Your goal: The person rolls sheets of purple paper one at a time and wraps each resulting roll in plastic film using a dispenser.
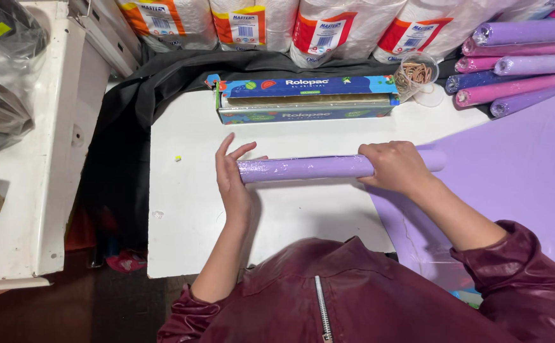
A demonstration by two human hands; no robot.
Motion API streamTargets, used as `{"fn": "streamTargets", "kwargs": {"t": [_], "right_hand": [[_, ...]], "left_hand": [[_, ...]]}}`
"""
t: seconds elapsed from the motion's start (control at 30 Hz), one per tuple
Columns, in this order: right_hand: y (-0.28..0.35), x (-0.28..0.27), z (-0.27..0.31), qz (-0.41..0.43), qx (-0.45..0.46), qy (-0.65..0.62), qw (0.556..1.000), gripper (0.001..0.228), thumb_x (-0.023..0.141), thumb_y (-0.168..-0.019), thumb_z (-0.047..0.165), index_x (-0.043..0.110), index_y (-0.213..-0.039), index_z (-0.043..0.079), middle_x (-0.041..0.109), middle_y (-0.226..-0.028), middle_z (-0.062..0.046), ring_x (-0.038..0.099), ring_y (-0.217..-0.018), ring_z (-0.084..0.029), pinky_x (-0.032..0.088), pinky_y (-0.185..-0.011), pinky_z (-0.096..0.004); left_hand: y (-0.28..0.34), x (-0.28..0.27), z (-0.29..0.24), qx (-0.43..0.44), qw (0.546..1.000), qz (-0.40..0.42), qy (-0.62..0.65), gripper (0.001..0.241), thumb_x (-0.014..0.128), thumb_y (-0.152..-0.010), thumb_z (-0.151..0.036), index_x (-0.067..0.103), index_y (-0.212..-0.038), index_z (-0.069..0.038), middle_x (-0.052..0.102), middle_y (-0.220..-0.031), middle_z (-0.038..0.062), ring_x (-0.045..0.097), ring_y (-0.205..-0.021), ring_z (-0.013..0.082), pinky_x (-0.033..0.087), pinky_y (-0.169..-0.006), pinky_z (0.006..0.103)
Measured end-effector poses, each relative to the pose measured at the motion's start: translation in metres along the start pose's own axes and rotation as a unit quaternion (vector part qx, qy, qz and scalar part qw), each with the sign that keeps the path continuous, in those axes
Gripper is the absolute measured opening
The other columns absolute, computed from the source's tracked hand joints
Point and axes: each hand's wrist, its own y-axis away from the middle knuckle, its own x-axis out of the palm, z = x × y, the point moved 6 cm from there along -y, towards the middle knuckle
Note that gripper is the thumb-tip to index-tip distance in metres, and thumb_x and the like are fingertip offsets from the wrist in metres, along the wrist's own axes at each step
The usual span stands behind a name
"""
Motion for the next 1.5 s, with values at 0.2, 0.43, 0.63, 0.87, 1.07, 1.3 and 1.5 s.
{"fn": "streamTargets", "kwargs": {"t": [0.2,0.43,0.63,0.87,1.07,1.3,1.5], "right_hand": [[0.000,0.015,0.007,0.007,0.000,0.010,1.000,0.050,0.080,-0.071,0.057,0.067,-0.104,0.022,0.076,-0.082,-0.002,0.076,-0.078,-0.025,0.060,-0.076,-0.037],[0.005,-0.003,-0.016,-0.049,0.012,0.027,0.998,0.045,0.081,-0.074,0.053,0.067,-0.107,0.024,0.075,-0.093,0.002,0.071,-0.098,-0.019,0.050,-0.090,-0.037],[0.035,0.003,-0.070,0.017,0.205,-0.255,0.945,0.063,0.078,-0.086,0.038,0.060,-0.143,0.019,0.067,-0.118,-0.013,0.063,-0.104,-0.031,0.049,-0.090,-0.044],[0.070,0.062,-0.077,0.010,0.292,-0.414,0.862,0.057,0.085,-0.085,0.023,0.065,-0.138,0.015,0.068,-0.121,-0.023,0.065,-0.119,-0.042,0.051,-0.097,-0.048],[0.068,0.050,-0.086,-0.070,0.224,-0.350,0.907,0.062,0.085,-0.083,0.031,0.065,-0.137,0.008,0.066,-0.129,-0.021,0.058,-0.125,-0.042,0.048,-0.105,-0.053],[0.037,0.036,-0.121,-0.234,0.226,-0.290,0.900,0.025,0.083,-0.097,0.007,0.073,-0.119,0.013,0.067,-0.114,-0.003,0.064,-0.112,-0.022,0.055,-0.085,-0.032],[-0.020,0.008,-0.121,-0.259,0.127,-0.230,0.930,0.036,0.085,-0.091,-0.003,0.075,-0.123,0.009,0.064,-0.114,-0.007,0.063,-0.107,-0.025,0.056,-0.086,-0.033]], "left_hand": [[-0.018,-0.019,0.020,0.033,0.997,-0.042,-0.047,0.057,0.035,-0.110,-0.041,0.070,-0.090,-0.002,0.074,-0.088,0.017,0.078,-0.084,0.0249,0.065,-0.071,0.0323],[-0.022,-0.036,0.032,0.006,0.995,0.045,-0.084,0.019,0.067,-0.100,-0.025,0.069,-0.105,-0.007,0.072,-0.103,0.013,0.067,-0.098,0.0183,0.059,-0.083,0.0330],[-0.020,-0.064,0.032,0.058,0.993,0.088,-0.058,0.026,0.061,-0.104,-0.029,0.062,-0.110,-0.005,0.066,-0.115,0.017,0.062,-0.117,0.0258,0.047,-0.105,0.0408],[-0.018,-0.067,0.048,0.067,0.949,0.120,-0.284,0.018,0.064,-0.099,-0.007,0.065,-0.116,-0.003,0.062,-0.123,0.018,0.057,-0.127,0.0396,0.037,-0.116,0.0542],[-0.019,-0.062,0.046,0.092,0.917,0.109,-0.373,0.031,0.070,-0.098,-0.016,0.064,-0.129,-0.011,0.065,-0.126,0.006,0.049,-0.136,0.0313,0.026,-0.124,0.0538],[-0.045,-0.058,0.018,0.052,0.932,0.092,-0.345,0.025,0.068,-0.099,-0.008,0.068,-0.123,-0.013,0.066,-0.125,0.007,0.052,-0.135,0.0308,0.035,-0.119,0.0526],[-0.095,-0.052,-0.004,0.153,0.922,0.040,-0.354,0.039,0.069,-0.098,0.000,0.060,-0.134,-0.011,0.057,-0.139,0.012,0.050,-0.136,0.0367,0.041,-0.114,0.0563]]}}
